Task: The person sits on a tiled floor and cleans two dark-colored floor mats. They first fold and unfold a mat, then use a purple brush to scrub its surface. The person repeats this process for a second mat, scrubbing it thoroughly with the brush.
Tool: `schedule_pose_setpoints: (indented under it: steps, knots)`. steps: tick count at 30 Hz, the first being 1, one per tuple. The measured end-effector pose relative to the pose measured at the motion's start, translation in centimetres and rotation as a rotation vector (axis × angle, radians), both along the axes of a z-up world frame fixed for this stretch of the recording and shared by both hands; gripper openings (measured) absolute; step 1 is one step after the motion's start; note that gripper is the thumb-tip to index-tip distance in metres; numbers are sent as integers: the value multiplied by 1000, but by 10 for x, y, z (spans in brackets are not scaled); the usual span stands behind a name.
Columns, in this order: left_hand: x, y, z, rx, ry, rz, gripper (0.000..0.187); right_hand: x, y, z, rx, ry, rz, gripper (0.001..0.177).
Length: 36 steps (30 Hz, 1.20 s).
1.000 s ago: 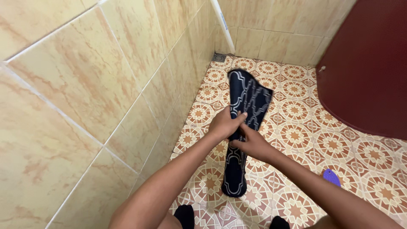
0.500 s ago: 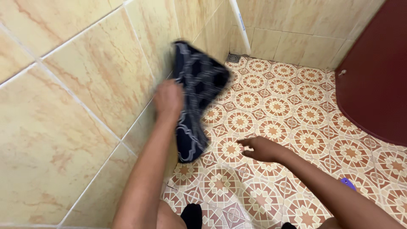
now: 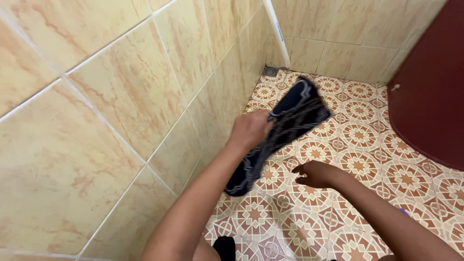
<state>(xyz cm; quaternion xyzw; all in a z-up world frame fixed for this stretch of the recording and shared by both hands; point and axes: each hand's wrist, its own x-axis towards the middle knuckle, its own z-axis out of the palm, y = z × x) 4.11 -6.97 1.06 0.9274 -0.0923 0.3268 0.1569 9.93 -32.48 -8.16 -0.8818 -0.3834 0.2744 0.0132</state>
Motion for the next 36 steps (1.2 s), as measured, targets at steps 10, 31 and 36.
schedule_pose_setpoints:
  steps: [10,31,36]
  knots:
    - [8,110,-7,297,102,520,17,-1,-8,-16,-168,72,-31,58]
    - [-12,-10,13,56,144,39,32,11,-11,-18,-181,37,11,64]
    - [-1,67,-2,38,151,426,31,9,-9,-13,-220,46,-73,64]
